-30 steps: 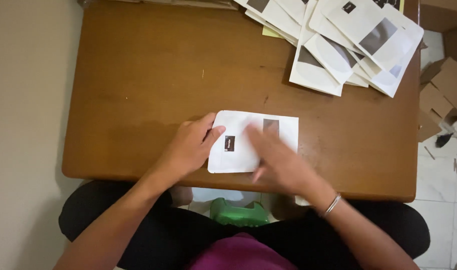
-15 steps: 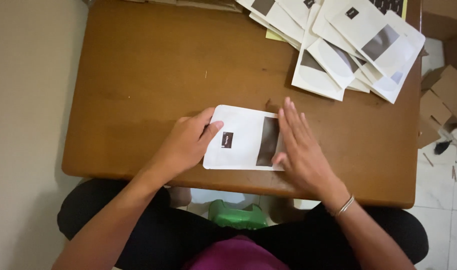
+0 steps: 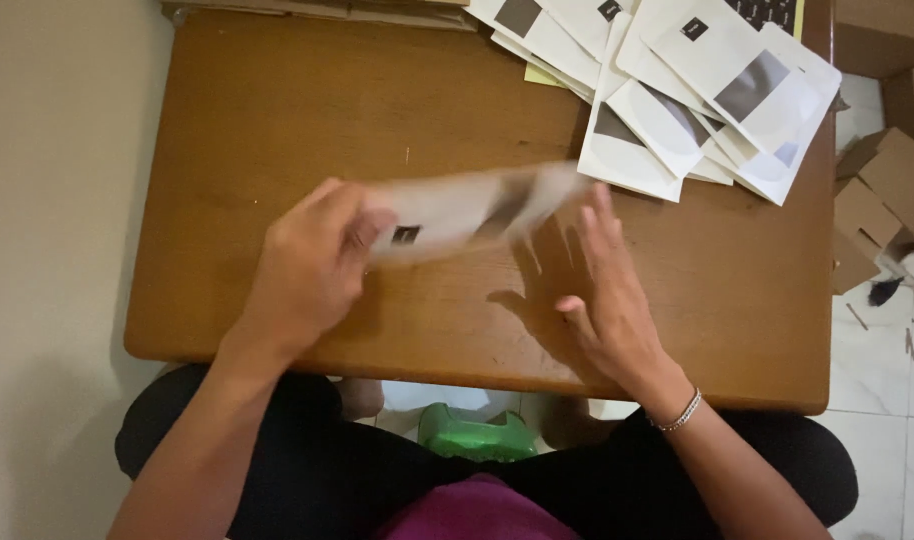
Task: Folding the tops of small white coffee pouches and organizing them on a table.
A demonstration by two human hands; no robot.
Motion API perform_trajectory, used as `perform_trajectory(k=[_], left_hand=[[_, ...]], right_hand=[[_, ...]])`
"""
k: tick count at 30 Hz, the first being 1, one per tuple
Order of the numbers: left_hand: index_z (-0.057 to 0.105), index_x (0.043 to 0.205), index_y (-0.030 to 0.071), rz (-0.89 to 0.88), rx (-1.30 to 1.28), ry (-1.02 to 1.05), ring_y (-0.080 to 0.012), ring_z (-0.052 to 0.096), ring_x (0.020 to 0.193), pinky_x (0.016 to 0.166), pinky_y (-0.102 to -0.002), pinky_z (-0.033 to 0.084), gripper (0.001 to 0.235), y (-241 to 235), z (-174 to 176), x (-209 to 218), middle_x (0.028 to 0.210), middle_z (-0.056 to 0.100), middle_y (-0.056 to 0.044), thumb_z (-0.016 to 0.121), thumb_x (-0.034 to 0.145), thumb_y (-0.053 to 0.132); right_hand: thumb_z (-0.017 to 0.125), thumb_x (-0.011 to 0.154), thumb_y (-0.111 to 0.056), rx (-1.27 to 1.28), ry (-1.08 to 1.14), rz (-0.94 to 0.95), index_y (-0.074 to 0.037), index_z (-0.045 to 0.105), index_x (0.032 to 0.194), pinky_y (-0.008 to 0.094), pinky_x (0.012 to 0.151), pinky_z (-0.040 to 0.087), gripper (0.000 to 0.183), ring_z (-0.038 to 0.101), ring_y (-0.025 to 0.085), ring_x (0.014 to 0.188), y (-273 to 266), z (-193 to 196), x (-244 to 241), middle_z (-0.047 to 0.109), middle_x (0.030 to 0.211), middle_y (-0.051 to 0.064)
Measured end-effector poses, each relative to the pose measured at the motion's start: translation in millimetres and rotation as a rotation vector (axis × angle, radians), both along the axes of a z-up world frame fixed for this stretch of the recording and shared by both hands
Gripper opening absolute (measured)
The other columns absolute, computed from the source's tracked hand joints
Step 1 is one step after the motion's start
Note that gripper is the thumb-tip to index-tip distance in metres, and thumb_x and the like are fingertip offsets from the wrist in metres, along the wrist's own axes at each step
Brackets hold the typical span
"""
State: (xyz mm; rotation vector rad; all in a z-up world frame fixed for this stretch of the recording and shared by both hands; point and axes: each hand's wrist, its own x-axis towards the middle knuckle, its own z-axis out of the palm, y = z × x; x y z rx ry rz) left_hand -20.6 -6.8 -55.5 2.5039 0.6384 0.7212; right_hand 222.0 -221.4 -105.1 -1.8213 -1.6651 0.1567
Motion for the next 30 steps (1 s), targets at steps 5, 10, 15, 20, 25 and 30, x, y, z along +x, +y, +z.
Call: perform_trajectory(k=[5, 10, 15, 20, 25, 30], left_hand=[[0.063, 0.115, 0.013, -0.349, 0.184, -0.060, -0.0318, 0.057, 0.126, 0.096, -0.043, 0.048, 0.039, -17, 27, 10, 0.134, 0.062, -0.006, 0.070, 0.087, -0.013], [0.071, 0.113, 0.020, -0.284, 0.279, 0.053, -0.0291, 0.049, 0.114, 0.089, -0.040, 0.040, 0.049, -26, -10, 17, 0.127, 0.057, -0.006, 0.067, 0.080, -0.016], [0.066, 0.097, 0.012, -0.391, 0.161, 0.003, -0.0248, 0.069, 0.097, 0.074, -0.035, 0.058, 0.026, -55, -8, 27, 0.131, 0.065, -0.003, 0.066, 0.085, -0.011], [0.067, 0.103, 0.013, -0.359, 0.225, 0.054, -0.0194, 0.070, 0.106, 0.075, -0.030, 0.059, 0.024, -41, -31, 25, 0.119, 0.068, 0.001, 0.066, 0.090, -0.008], [0.065, 0.104, 0.013, -0.362, 0.218, 0.080, -0.0199, 0.067, 0.113, 0.088, -0.031, 0.059, 0.029, -34, -29, 21, 0.121, 0.065, 0.001, 0.064, 0.087, -0.011], [0.063, 0.103, 0.015, -0.324, 0.346, 0.147, -0.0150, 0.065, 0.115, 0.094, -0.026, 0.057, 0.025, -38, -25, 18, 0.125, 0.061, 0.002, 0.060, 0.091, -0.007]], right_hand=[[0.036, 0.108, -0.056, 0.495, 0.041, -0.171, -0.011, 0.031, 0.153, 0.062, 0.132, 0.029, 0.063, 0.033, 0.039, 0.154, -4, 5, -2, 0.027, 0.165, 0.019], [0.040, 0.111, -0.039, 0.365, -0.116, -0.267, 0.015, 0.065, 0.128, 0.057, 0.123, 0.050, 0.062, 0.026, 0.040, 0.157, -8, 3, -7, 0.022, 0.163, 0.021], [0.053, 0.090, -0.064, -0.015, 0.270, 0.186, 0.002, 0.020, 0.159, 0.066, 0.118, 0.028, 0.101, 0.021, 0.056, 0.146, -13, -27, -33, 0.025, 0.159, 0.036], [0.032, 0.093, -0.067, -0.145, -0.147, 0.207, 0.000, 0.019, 0.161, 0.059, 0.120, 0.024, 0.096, 0.027, 0.044, 0.149, -5, -29, -14, 0.025, 0.163, 0.029], [0.020, 0.101, -0.065, -0.320, -0.319, -0.147, 0.007, 0.018, 0.161, 0.057, 0.123, 0.015, 0.094, 0.014, 0.043, 0.155, -14, -19, 6, 0.015, 0.168, 0.030], [0.043, 0.083, -0.076, -0.169, -0.032, 0.304, -0.008, 0.024, 0.162, 0.057, 0.121, 0.026, 0.106, 0.031, 0.039, 0.151, -2, -25, -32, 0.026, 0.167, 0.019]])
